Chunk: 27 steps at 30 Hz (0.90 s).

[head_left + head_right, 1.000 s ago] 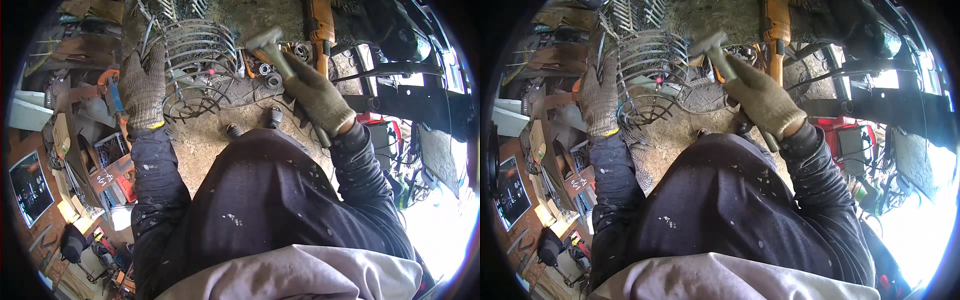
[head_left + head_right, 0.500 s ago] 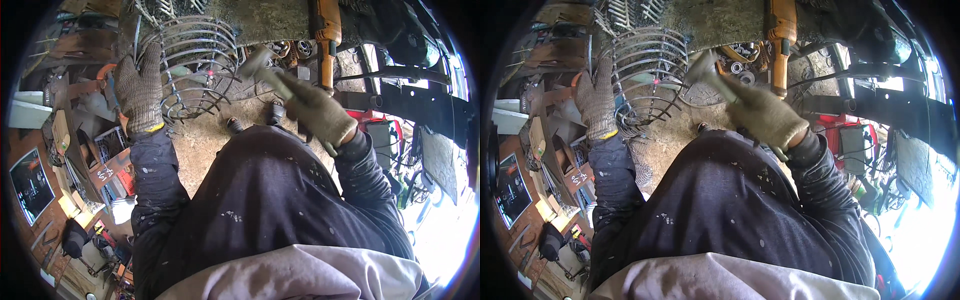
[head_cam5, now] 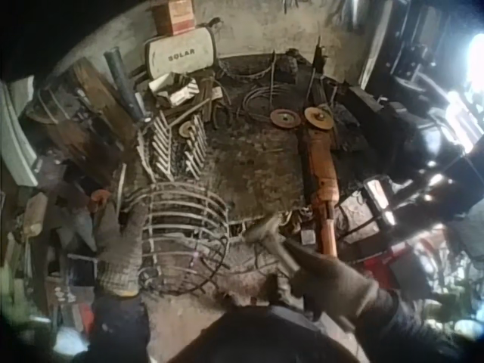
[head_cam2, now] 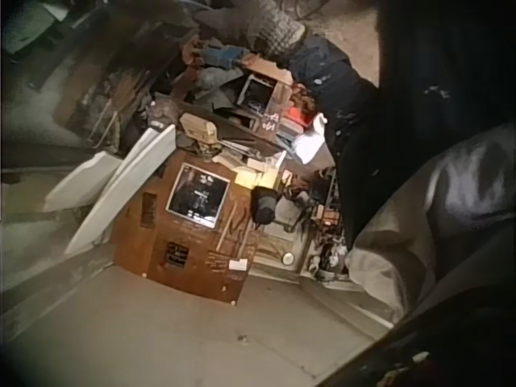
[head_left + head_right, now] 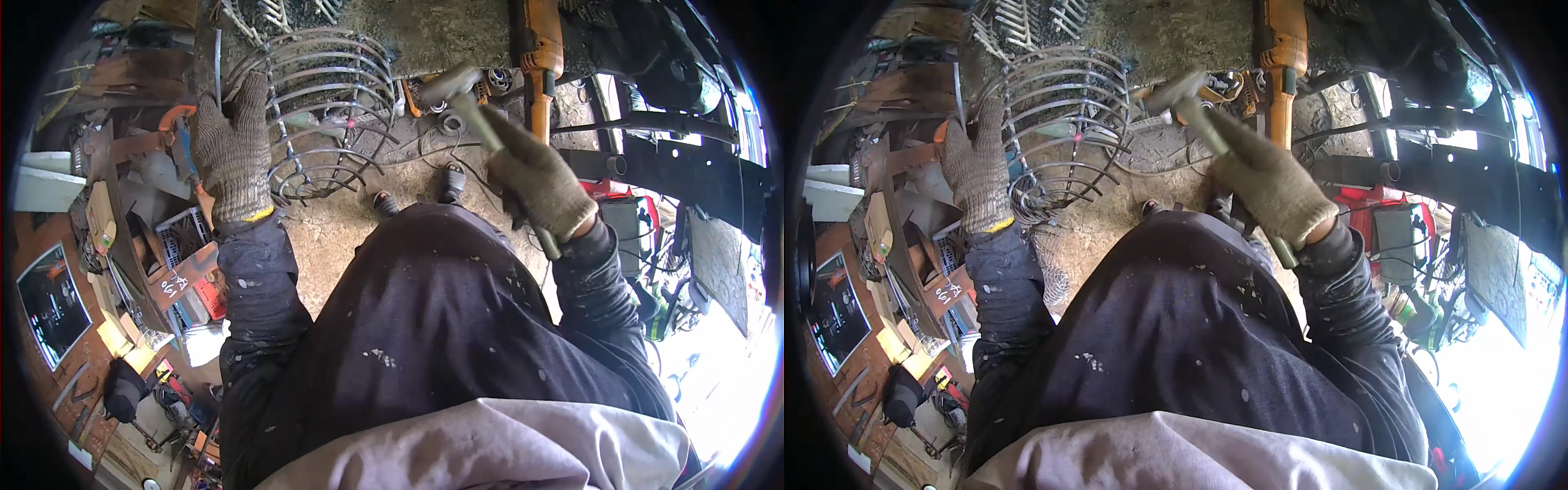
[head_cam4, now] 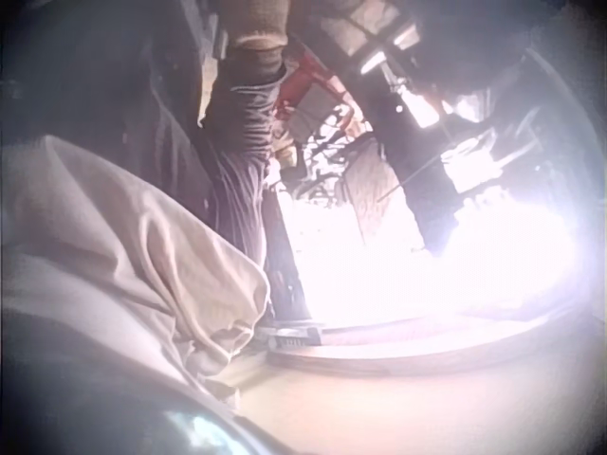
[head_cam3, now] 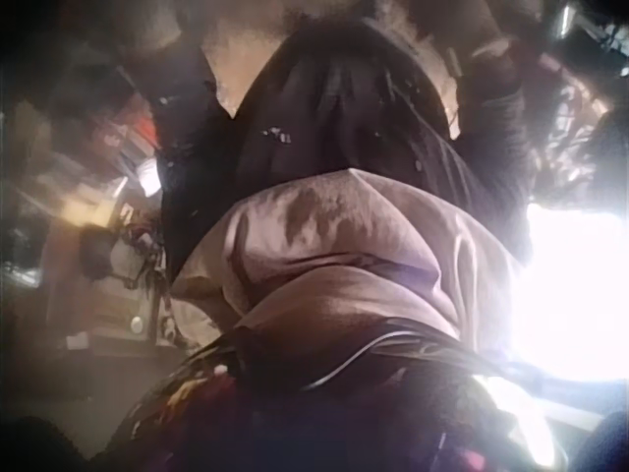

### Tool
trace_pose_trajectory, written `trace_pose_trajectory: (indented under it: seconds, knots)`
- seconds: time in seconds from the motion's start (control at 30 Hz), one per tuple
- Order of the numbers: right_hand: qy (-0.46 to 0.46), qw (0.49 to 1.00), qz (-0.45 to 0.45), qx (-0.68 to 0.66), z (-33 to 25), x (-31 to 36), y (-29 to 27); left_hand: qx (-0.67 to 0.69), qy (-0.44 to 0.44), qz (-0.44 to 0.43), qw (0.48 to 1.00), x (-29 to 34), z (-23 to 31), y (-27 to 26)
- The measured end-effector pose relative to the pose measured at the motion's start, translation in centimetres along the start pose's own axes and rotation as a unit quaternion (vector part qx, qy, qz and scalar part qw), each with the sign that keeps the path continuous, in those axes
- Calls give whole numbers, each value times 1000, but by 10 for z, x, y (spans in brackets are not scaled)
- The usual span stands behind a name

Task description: The person welds and hammers a metal wire cage structure on a workbench.

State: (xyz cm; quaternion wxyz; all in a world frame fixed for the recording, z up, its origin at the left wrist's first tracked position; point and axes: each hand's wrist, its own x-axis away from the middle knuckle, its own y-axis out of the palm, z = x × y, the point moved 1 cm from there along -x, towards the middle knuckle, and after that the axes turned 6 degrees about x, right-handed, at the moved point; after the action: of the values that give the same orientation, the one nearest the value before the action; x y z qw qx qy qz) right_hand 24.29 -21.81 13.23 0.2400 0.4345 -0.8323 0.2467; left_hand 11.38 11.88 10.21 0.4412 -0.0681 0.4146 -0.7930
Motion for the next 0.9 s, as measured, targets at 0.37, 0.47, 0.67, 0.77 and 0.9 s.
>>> trace_pose_trajectory:
  seconds: [0.37, 0.47, 0.67, 0.77, 0.9]
  knots:
    - [-30, 999, 11, 32, 3, 0, 5, 5, -8, -4, 1000, 5, 7, 1]
    - [-27, 998, 35, 36, 13, -6, 13, 31, -21, -6, 999, 3, 13, -1]
    - [-37, 999, 29, -6, 21, 2, 16, -55, -12, -20, 998, -1, 0, -1]
    - [-4, 993, 28, -114, 17, 5, 14, -63, 6, -2, 998, -5, -20, 1]
    - [-20, 996, -78, 38, 17, 5, 29, -81, -11, -12, 997, -2, -6, 1]
